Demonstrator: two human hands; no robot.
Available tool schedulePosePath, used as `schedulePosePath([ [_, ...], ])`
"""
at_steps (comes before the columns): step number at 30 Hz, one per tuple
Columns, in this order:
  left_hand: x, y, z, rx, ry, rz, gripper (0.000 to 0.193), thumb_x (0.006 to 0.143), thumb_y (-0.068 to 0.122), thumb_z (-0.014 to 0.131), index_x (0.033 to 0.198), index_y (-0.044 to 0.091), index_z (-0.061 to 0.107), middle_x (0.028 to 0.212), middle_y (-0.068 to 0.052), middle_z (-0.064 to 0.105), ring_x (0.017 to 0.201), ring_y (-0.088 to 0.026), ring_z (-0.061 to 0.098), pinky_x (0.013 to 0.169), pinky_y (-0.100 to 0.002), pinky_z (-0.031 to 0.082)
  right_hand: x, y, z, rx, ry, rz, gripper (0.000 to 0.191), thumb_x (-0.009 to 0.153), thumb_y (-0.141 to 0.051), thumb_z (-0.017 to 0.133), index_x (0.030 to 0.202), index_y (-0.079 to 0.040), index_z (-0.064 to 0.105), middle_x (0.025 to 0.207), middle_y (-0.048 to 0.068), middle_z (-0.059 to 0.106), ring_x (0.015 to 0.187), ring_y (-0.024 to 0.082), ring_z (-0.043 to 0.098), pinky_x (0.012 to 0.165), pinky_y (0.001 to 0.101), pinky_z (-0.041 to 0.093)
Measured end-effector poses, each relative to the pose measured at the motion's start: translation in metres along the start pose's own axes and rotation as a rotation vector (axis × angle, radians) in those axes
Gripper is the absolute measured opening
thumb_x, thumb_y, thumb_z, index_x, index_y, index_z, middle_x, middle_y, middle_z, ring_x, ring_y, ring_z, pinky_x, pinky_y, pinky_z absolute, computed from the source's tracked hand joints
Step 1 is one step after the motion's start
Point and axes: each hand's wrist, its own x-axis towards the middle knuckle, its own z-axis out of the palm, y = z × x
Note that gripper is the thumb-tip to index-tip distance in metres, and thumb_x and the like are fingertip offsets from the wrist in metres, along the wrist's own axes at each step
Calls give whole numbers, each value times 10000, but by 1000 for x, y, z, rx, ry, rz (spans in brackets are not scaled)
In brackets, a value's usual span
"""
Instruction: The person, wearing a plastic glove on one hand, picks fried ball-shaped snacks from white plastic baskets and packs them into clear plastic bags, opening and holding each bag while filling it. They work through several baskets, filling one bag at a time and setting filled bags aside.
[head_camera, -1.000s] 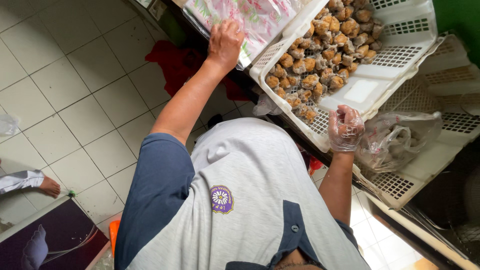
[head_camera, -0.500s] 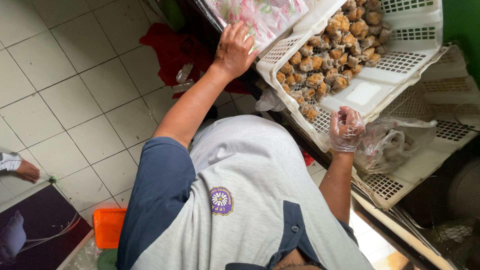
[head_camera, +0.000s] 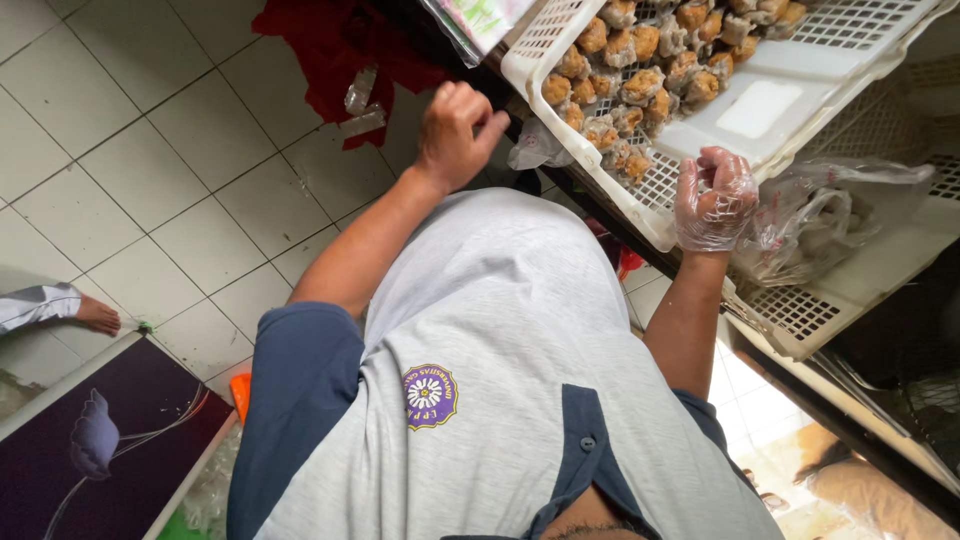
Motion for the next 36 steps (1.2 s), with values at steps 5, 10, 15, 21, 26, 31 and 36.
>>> schedulePosePath([
  [5,-3,9,51,-164,-451,-278,395,858,389,786,997,33,687,885,-140,674,889,-309,662,789,-440,503,1,-3,-2,17,-13,3,195,977,-21,783,1139,-3,678,989,147,702,803,232,696,748,367,583],
  [10,-5,-5,70,-457,-295,-74,247,931,224,668,944,-20,696,1194,-162,659,1106,-307,628,880,-404,535,1,-2,-5,-33,-48,8,176,964,-43,792,1099,0,687,954,145,698,806,244,692,755,392,575],
  [15,-65,-17,20,-1138,-186,-134,337,871,102,521,1090,-56,723,1476,-147,553,1317,-247,572,1141,-350,469,0,1,-4,40,-42,11,177,964,-42,792,1102,2,690,969,148,702,821,253,697,762,389,580],
  [21,-97,3,-50,-1519,-27,-173,424,811,198,607,1137,-44,726,1378,-145,596,1247,-246,621,1128,-415,507,0,1,-5,32,-61,-14,175,965,-43,800,1100,-7,693,973,142,706,836,251,709,767,388,585],
  [26,-116,5,-67,-1622,-25,2,182,843,155,601,881,22,719,1267,-175,664,1131,-269,643,1043,-396,526,2,-1,-6,19,-46,-57,181,951,-43,809,1090,-17,695,994,144,720,849,245,722,778,381,594],
  [31,-134,-11,-71,-1722,79,138,236,793,167,572,950,53,707,1207,-210,689,1048,-318,660,967,-431,552,0,0,-5,32,-48,-69,198,947,-36,817,1106,-17,701,993,138,724,845,244,723,783,372,595],
  [36,-146,-21,-75,-1848,200,164,232,787,211,565,943,79,675,1202,-181,677,1159,-354,636,1123,-508,493,-5,10,-2,61,-42,-67,203,965,-38,822,1122,-21,695,1005,141,724,844,229,722,781,361,598],
])
